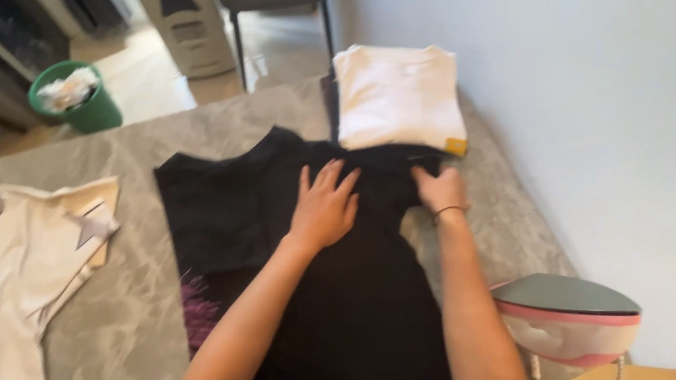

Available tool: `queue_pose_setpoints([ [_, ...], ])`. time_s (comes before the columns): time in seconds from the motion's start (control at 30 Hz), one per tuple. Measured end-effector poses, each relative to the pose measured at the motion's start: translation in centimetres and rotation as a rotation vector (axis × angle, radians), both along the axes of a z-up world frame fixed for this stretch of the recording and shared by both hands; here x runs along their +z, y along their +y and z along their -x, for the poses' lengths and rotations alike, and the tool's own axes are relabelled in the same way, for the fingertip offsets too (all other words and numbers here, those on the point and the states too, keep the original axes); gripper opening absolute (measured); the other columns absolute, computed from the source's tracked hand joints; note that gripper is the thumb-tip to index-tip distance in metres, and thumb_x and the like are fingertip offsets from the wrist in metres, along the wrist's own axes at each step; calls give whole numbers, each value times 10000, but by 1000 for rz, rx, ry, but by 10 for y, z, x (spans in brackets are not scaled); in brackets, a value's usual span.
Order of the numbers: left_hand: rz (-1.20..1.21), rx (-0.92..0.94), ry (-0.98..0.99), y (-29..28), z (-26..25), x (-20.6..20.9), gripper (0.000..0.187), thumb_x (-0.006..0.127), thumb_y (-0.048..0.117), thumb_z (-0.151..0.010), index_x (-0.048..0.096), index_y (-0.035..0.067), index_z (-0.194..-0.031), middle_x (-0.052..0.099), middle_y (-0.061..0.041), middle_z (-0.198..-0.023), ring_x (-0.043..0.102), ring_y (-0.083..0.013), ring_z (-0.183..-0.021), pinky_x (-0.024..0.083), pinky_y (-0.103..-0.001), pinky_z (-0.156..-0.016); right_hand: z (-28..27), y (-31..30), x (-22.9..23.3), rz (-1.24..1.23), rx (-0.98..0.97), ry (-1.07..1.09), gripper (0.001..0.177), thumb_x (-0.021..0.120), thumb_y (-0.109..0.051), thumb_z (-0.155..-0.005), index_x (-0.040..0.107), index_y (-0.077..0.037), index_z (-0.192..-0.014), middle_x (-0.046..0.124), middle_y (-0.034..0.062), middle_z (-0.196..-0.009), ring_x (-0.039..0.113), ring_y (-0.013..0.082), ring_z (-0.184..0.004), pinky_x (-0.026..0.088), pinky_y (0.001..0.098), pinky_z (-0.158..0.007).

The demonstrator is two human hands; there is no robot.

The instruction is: Ironing a black t-shirt and then folding it neatly on a table.

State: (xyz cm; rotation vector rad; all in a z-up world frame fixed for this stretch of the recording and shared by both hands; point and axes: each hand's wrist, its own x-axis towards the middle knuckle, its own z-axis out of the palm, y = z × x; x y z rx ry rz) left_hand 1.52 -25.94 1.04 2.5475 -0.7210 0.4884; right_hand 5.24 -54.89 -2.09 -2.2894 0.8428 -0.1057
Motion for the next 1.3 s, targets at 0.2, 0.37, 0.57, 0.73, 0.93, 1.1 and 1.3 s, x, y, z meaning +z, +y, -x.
queue_pose_setpoints([
  [0.2, 134, -29, 30, 17, 5, 10, 569, 725, 211, -951, 658, 164, -1514, 596, -177, -1531, 539, -377, -1513, 373, -763, -1200, 33, 71, 66, -552, 74, -487, 259, 892, -183, -801, 854, -87, -1038, 809, 86, -903, 750, 170, -925, 611, 321, -760],
  [0.37, 1011, -376, 495, 23, 33, 68, 769, 736, 180, -973, 466, 122, -1690, 474, -199, -1666, 403, -379, -1599, 382, -655, -1251, 41, 151, 165, -335, 382, -725, 243, 816, -265, -988, 839, -104, -1168, 823, 141, -1015, 793, 262, -1015, 621, 416, -875],
  [0.57, 1348, 284, 636, 31, -10, 58, 865, 996, 206, -813, 584, 169, -1572, 736, -153, -1437, 712, -301, -1338, 613, -551, -1079, 51, 225, 242, -320, 1070, -635, 360, 686, -359, -1097, 761, -89, -1323, 765, 209, -1244, 700, 451, -1279, 552, 543, -1105],
  [0.73, 1917, 340, 742, 101, 12, 127, 596, 796, 361, -988, 678, 137, -1528, 679, -205, -1526, 653, -371, -1416, 505, -573, -1202, -6, 195, 145, -337, 684, -505, 214, 641, -309, -1085, 795, -165, -1118, 750, 84, -891, 760, 294, -829, 651, 410, -706],
  [0.93, 2120, -221, 752, 140, 24, 101, 673, 595, 547, -1115, 502, 222, -1697, 628, -200, -1606, 628, -363, -1459, 485, -549, -1277, -67, 216, -23, -722, 491, 12, 436, 718, -304, -1030, 696, -94, -1412, 808, 216, -1123, 821, 372, -744, 704, 487, -540],
  [1.1, 2141, -122, 772, 145, 33, 92, 734, 530, 659, -1090, 567, 183, -1648, 687, -203, -1519, 654, -356, -1406, 494, -551, -1273, -105, 234, -69, -163, 573, -38, 383, 641, -484, -930, 780, -512, -1287, 811, -98, -1217, 777, 273, -1142, 632, 448, -1046],
  [1.3, 2154, 155, 669, 175, 46, 72, 788, 549, 730, -1036, 605, 181, -1599, 694, -181, -1514, 658, -352, -1411, 490, -566, -1272, -101, 217, 7, -103, 921, -479, 321, 779, -125, -779, 821, -203, -1088, 666, 181, -1030, 735, 484, -1044, 590, 559, -940],
])
